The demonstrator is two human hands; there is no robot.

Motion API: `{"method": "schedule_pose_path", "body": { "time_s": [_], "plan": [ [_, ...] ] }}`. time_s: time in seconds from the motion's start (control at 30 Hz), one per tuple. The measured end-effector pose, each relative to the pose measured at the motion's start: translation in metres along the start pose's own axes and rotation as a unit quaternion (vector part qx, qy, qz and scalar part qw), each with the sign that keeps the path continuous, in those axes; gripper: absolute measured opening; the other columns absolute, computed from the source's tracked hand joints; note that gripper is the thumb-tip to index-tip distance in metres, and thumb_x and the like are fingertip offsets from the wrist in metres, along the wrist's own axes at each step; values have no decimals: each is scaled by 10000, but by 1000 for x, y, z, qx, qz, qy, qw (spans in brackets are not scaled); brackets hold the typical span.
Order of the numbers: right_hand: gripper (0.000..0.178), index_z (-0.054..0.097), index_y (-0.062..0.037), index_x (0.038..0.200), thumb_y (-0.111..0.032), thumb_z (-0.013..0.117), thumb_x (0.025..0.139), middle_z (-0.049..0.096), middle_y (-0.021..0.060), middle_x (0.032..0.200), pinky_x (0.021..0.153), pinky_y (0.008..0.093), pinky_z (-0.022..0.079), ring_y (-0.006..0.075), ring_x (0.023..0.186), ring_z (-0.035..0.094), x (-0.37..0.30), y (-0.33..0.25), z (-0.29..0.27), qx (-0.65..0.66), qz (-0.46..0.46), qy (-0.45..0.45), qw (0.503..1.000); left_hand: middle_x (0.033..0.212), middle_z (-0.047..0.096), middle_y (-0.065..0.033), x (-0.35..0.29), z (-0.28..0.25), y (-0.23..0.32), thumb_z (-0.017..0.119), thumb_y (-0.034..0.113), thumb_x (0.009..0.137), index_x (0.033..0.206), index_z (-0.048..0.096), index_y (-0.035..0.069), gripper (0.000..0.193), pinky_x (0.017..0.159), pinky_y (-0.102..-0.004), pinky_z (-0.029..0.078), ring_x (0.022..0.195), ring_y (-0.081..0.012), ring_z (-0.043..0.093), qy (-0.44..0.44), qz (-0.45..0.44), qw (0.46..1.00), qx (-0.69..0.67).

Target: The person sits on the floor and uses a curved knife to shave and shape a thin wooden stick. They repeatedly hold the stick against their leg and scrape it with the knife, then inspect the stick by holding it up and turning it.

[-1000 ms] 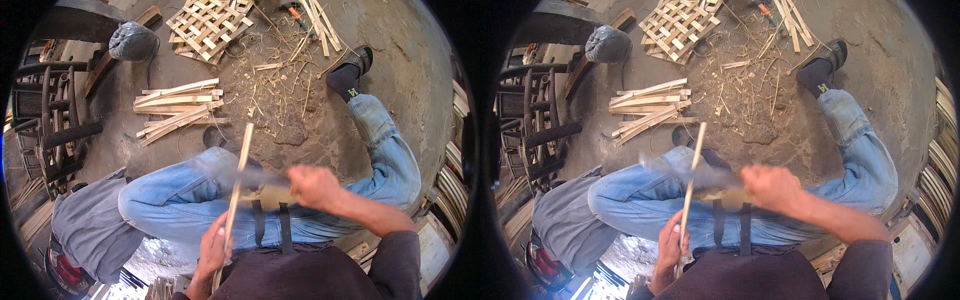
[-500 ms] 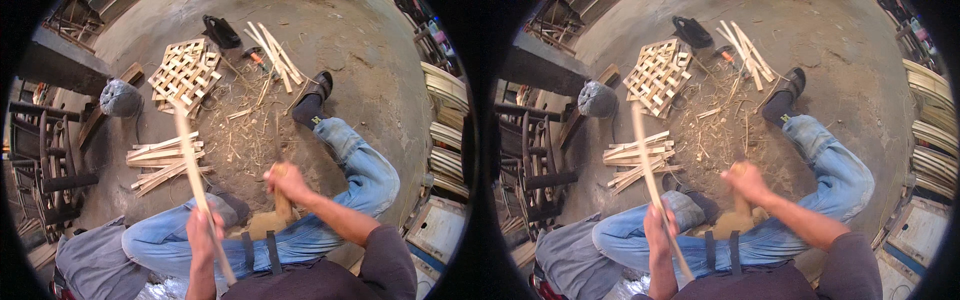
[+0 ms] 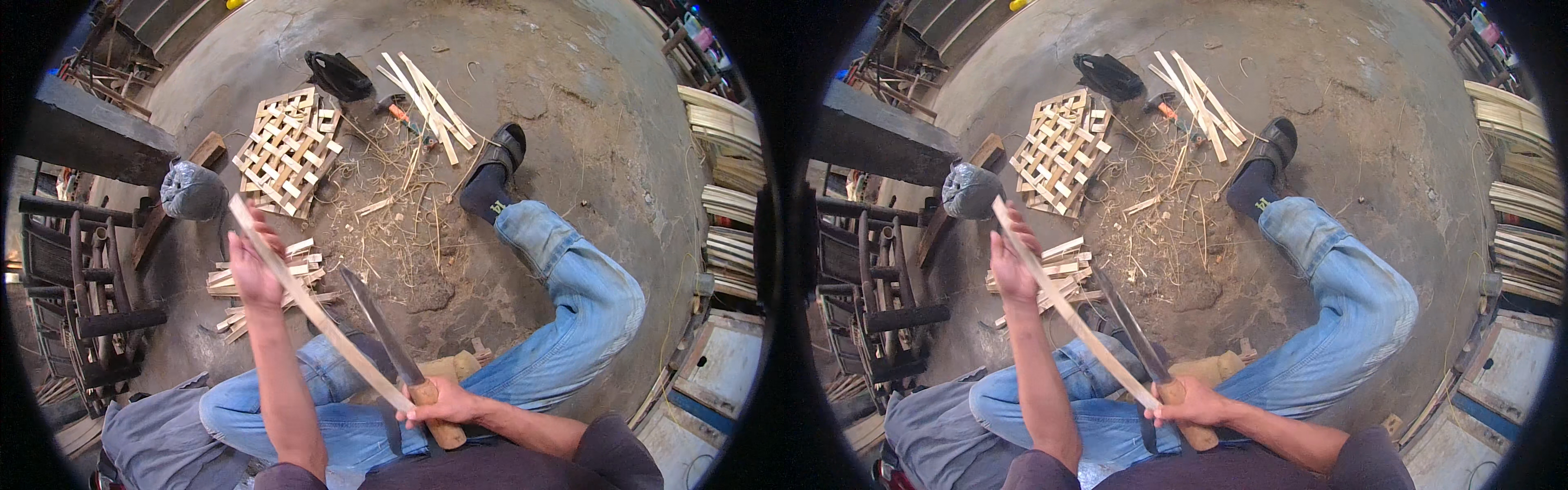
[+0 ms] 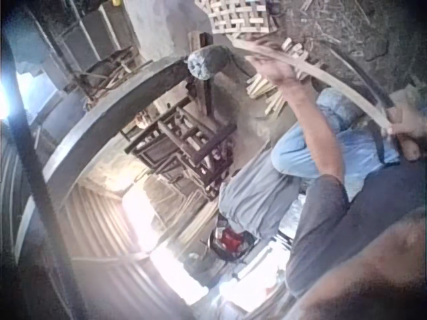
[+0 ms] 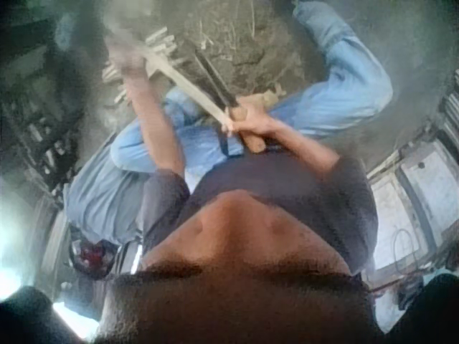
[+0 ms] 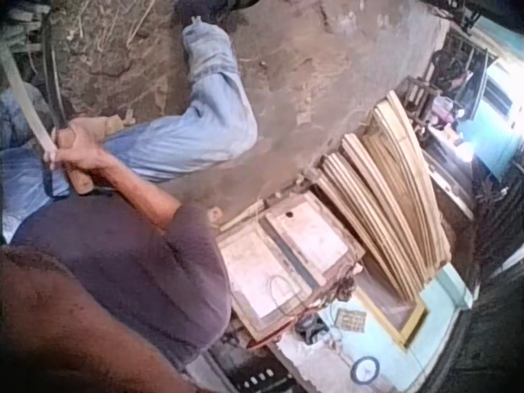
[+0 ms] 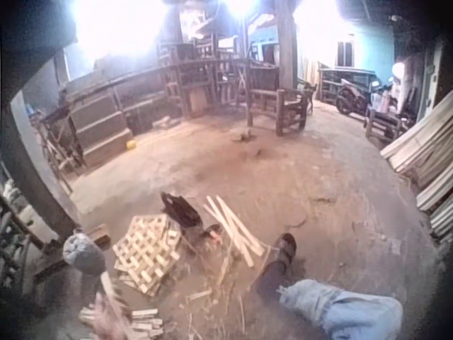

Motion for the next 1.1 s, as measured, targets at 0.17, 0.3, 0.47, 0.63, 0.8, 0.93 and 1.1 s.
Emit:
{"method": "schedule_pose_path", "body": {
  "time_s": [0.17,0.3,0.47,0.63,0.8,0.93,1.1],
  "plan": [
    [282,492,-15,1076,-62,681,871,682,116,1015,826,293,534,137,863,668,-11,-12,-5,2,-33,51,998,1010,575,-53,48,-6,19,416,214,1049,1396,393,51,384,816,-339,572,904,-148,622,-54,-33,998,-8],
    [304,494,-24,1069,-87,696,851,688,121,1012,813,310,547,137,901,672,-11,-49,-13,-106,-88,102,985,1062,613,-73,88,-32,36,431,237,1046,1367,433,5,396,812,-315,577,952,-155,642,10,-26,972,235],
    [391,567,-3,991,-202,782,732,685,160,916,744,363,549,242,832,681,15,-139,-88,-389,-150,401,816,1208,604,-155,88,-10,37,519,258,1002,1349,483,-23,447,1019,-370,445,1130,-261,583,132,-60,674,725],
    [497,609,21,1105,-186,783,688,702,118,839,694,353,566,205,638,693,62,-269,-202,-543,-118,564,611,1207,613,-176,-3,15,85,595,217,925,1253,581,4,392,955,-380,468,1060,-266,626,-54,-77,364,927],
    [497,637,-51,1099,-397,753,761,674,193,1081,881,437,505,336,1021,650,105,-349,-249,-679,-71,575,450,1068,686,-179,-102,-67,204,590,244,922,1248,595,22,395,893,-391,500,987,-267,661,97,-119,366,918],
    [500,599,-37,1107,-438,706,829,692,159,956,769,422,526,324,894,681,91,-337,-261,-671,-115,517,519,1102,677,-194,-100,-108,234,553,293,930,1170,639,31,365,914,-410,490,1043,-327,648,184,-126,355,908],
    [326,593,-46,1018,-341,666,902,664,75,829,525,288,501,153,622,641,29,-261,-152,-394,-66,416,817,1117,673,-172,-71,-158,198,569,307,914,1159,664,121,321,920,-454,491,1061,-342,631,103,-195,216,951]
  ]
}}
Point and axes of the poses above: each hand's wrist, its own x-axis towards the middle knuckle, its own z-axis out of the palm, y = z × x, the point moved 3 cm from there along x, towards the middle knuckle
